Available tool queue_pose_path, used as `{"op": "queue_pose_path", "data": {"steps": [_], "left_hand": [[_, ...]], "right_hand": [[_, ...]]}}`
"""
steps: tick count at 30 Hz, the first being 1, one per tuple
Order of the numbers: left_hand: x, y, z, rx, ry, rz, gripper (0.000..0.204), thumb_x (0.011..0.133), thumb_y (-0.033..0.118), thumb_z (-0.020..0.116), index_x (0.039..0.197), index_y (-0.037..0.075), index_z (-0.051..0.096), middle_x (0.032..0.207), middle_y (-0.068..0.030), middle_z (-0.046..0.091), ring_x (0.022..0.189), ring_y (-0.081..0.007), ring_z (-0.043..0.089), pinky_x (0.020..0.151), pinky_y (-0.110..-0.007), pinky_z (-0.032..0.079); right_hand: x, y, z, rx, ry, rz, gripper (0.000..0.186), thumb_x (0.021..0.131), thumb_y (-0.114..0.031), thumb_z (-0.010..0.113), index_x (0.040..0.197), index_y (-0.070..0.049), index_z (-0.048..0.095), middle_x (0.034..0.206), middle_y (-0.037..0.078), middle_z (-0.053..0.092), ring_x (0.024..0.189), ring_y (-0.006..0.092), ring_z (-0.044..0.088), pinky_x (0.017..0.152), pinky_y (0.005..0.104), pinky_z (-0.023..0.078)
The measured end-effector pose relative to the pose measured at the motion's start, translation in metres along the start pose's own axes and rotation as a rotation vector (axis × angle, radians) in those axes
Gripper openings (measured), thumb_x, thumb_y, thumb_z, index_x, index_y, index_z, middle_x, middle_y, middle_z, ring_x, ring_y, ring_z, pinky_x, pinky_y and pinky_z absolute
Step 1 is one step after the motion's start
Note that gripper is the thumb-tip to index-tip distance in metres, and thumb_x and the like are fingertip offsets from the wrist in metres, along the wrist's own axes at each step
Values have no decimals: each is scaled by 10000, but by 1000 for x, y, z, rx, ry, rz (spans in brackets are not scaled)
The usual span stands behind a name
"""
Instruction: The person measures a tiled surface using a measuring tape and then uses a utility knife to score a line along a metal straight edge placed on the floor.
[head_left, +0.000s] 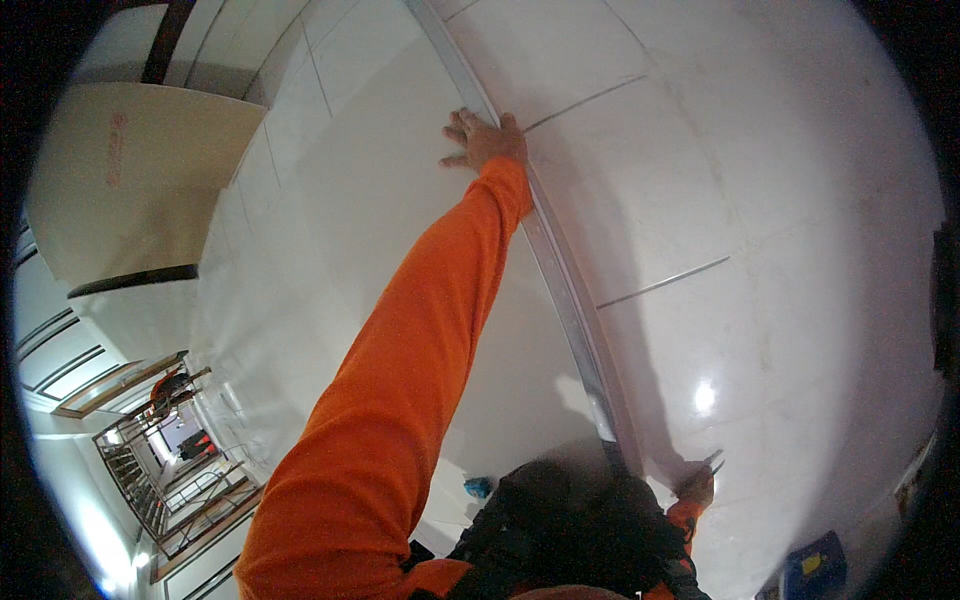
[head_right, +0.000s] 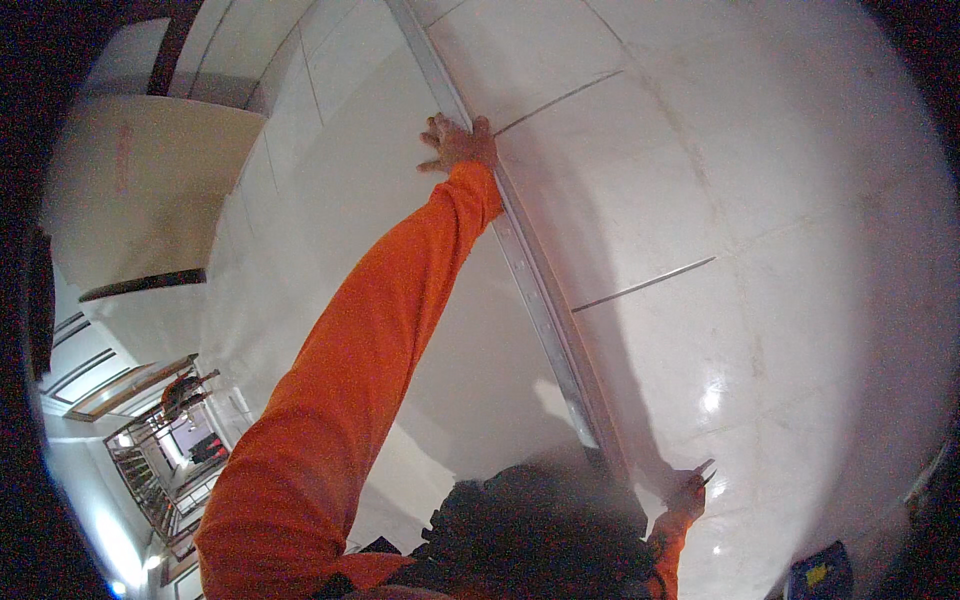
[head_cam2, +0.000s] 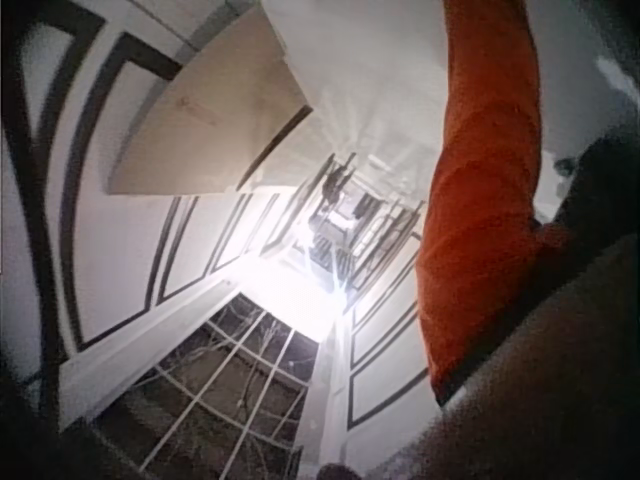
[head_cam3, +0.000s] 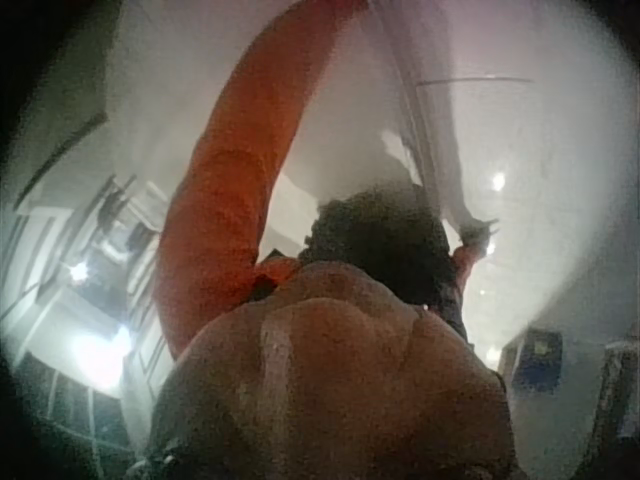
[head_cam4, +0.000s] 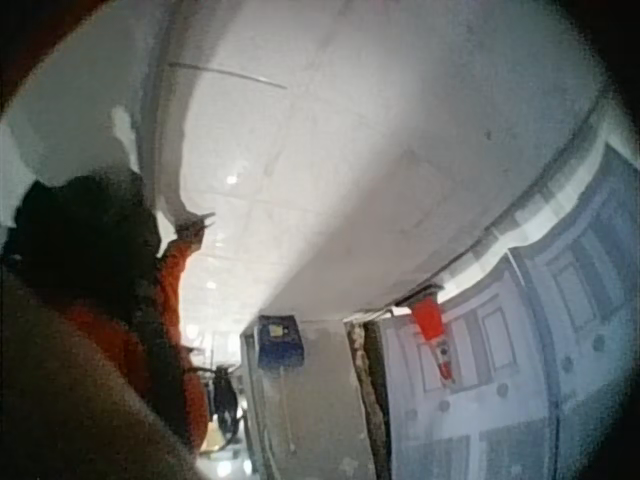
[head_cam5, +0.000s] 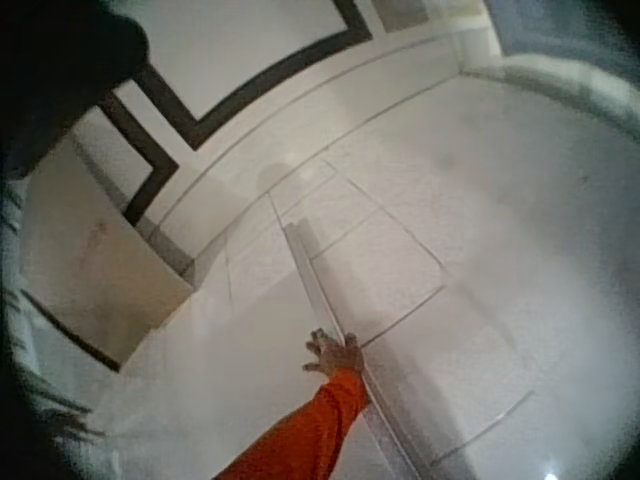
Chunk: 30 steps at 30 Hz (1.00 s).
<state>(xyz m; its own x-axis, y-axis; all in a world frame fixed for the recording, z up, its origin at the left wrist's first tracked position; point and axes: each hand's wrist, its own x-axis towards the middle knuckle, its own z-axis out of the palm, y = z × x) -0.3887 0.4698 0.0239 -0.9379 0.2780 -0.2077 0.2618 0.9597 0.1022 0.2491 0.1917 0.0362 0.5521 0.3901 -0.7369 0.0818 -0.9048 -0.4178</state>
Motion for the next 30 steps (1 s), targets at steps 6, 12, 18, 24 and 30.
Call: {"op": "queue_pose_path", "data": {"steps": [6,12,18,24,30], "left_hand": [[7,-1,-5,-91,26,-2,687,947,451,356,1485,83,137,1558,-53,142,1442,-285,80,1070,-678,86],[76,-9,-11,-112,110,239,530,960,271,370,1465,176,240,1519,-13,266,1416,-317,174,1055,-706,77],[134,-50,19,-181,379,452,473,964,295,349,1427,200,327,1494,-22,326,1397,-326,219,1056,-694,69],[129,-48,46,411,416,527,413,961,303,360,1357,228,451,1537,24,228,1407,-284,198,1054,-700,73],[96,-35,35,-131,350,487,455,976,292,350,1420,197,382,1511,37,299,1403,-274,233,1102,-623,28]], "right_hand": [[-24,-47,6,-305,-89,154,327,913,-231,523,1201,-80,564,911,55,602,735,130,547,607,301,459],[-40,-110,45,-104,-579,-132,454,909,-174,553,1314,-56,383,637,20,506,436,120,450,408,270,429],[-98,-222,201,-107,-1064,-53,474,879,-214,574,1274,-19,401,608,42,506,419,127,488,383,272,455],[-157,-312,344,-183,-1308,-155,376,898,-164,535,1239,-30,447,727,49,536,568,127,528,512,305,515],[-181,-341,419,-197,-1432,-189,387,887,-131,538,1243,-42,414,749,55,542,523,124,518,444,302,491]]}}
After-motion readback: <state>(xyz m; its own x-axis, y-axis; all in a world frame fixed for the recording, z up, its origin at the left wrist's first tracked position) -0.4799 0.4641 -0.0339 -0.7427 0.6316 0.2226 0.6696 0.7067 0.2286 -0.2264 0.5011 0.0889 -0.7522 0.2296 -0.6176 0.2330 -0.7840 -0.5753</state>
